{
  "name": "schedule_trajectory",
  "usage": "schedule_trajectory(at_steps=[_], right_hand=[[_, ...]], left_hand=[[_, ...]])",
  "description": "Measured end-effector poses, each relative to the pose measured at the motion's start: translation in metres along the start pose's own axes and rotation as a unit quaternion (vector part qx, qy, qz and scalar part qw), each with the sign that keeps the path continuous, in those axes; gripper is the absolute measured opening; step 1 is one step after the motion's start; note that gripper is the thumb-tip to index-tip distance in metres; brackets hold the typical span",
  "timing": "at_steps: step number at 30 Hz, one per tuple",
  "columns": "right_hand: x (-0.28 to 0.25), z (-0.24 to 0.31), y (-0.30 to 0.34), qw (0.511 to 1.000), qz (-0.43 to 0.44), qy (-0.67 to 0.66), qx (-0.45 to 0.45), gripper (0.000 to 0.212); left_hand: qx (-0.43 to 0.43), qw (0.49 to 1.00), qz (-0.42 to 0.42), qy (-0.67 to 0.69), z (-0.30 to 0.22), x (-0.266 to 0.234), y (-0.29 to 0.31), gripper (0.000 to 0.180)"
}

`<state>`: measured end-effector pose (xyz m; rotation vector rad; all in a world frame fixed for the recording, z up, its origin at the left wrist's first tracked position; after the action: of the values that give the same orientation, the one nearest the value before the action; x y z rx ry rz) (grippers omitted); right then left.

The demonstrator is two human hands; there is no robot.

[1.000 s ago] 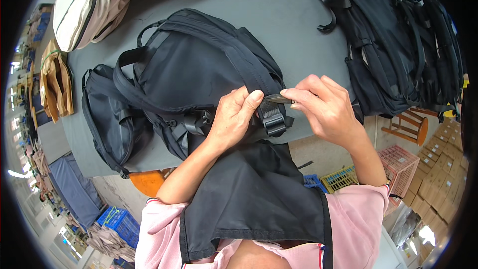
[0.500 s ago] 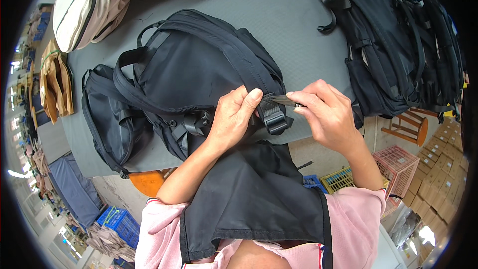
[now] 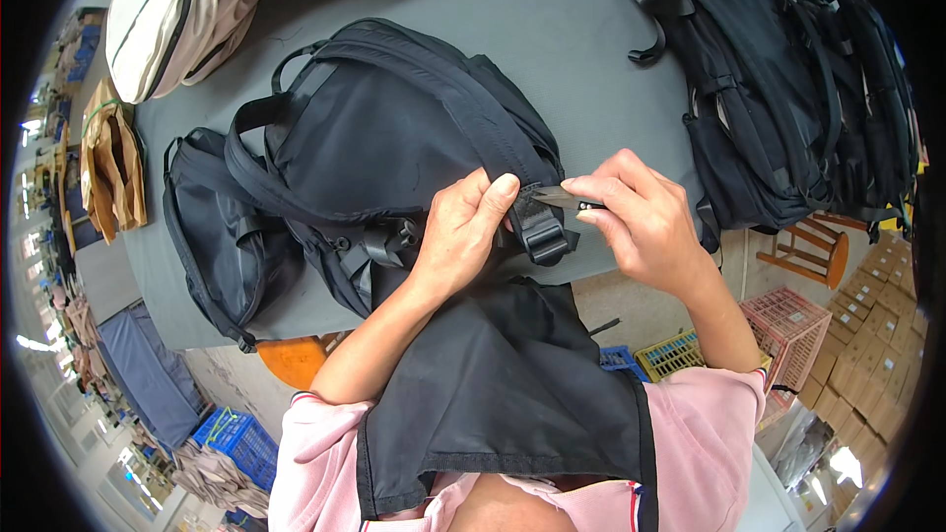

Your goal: Trimming excess threads and inspecting buckles on black backpacks using thread clippers.

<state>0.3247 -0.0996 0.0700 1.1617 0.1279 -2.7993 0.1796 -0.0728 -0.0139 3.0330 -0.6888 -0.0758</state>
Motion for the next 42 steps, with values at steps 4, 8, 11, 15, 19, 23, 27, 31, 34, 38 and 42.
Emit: schedule_trajectory(at_steps=[4,8,11,15,19,23,27,31,34,38,42], right_hand=[[-0.002,0.012,0.005,0.994,-0.039,0.072,-0.066,0.03],[-0.001,0.01,0.005,0.995,-0.049,0.053,-0.062,0.03],[0.002,0.005,0.003,0.999,-0.034,0.006,-0.029,0.03],[0.003,0.005,0.003,0.999,-0.034,0.011,-0.023,0.03],[0.004,0.005,0.005,0.999,-0.043,0.009,-0.009,0.03],[0.004,0.006,0.008,0.998,-0.058,0.031,-0.011,0.032],[0.004,-0.001,0.011,0.995,-0.099,0.008,-0.016,0.028],[0.006,-0.049,-0.006,0.877,-0.105,-0.429,0.187,0.021],[0.08,-0.056,-0.031,0.77,0.182,-0.528,0.31,0.032],[0.129,-0.031,-0.027,0.635,0.377,-0.587,0.331,0.035],[0.119,-0.022,-0.035,0.656,0.303,-0.612,0.32,0.042]], left_hand=[[-0.001,1.0,-0.007,0.004,0.0,0.0,0.0,0.039],[-0.002,1.0,-0.005,0.013,-0.004,0.002,-0.001,0.039],[0.005,1.0,0.0,0.0,-0.004,0.002,0.0,0.04],[0.0,1.0,-0.003,0.004,0.002,0.001,0.002,0.042],[0.01,1.0,0.0,-0.003,0.002,0.002,0.001,0.042],[0.003,1.0,0.008,-0.007,0.001,0.002,0.001,0.041],[0.009,1.0,0.0,0.029,-0.009,0.003,0.0,0.039],[-0.02,0.989,0.037,0.139,0.017,-0.002,0.005,0.039],[-0.17,0.886,0.058,0.428,0.02,0.034,0.019,0.051],[-0.165,0.874,0.039,0.456,0.026,0.038,0.032,0.061],[-0.188,0.899,0.0,0.395,0.032,0.028,0.046,0.044]])
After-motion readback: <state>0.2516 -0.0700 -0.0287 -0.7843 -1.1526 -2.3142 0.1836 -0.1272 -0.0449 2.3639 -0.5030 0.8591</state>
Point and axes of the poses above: each hand's wrist, its own y-axis away from the middle knuckle, its own x-axis out of the palm, z = x × y, the point moved 9 cm from there along -y, towards the middle knuckle, and after that the axes turned 13 degrees about x, right-handed, at the moved point
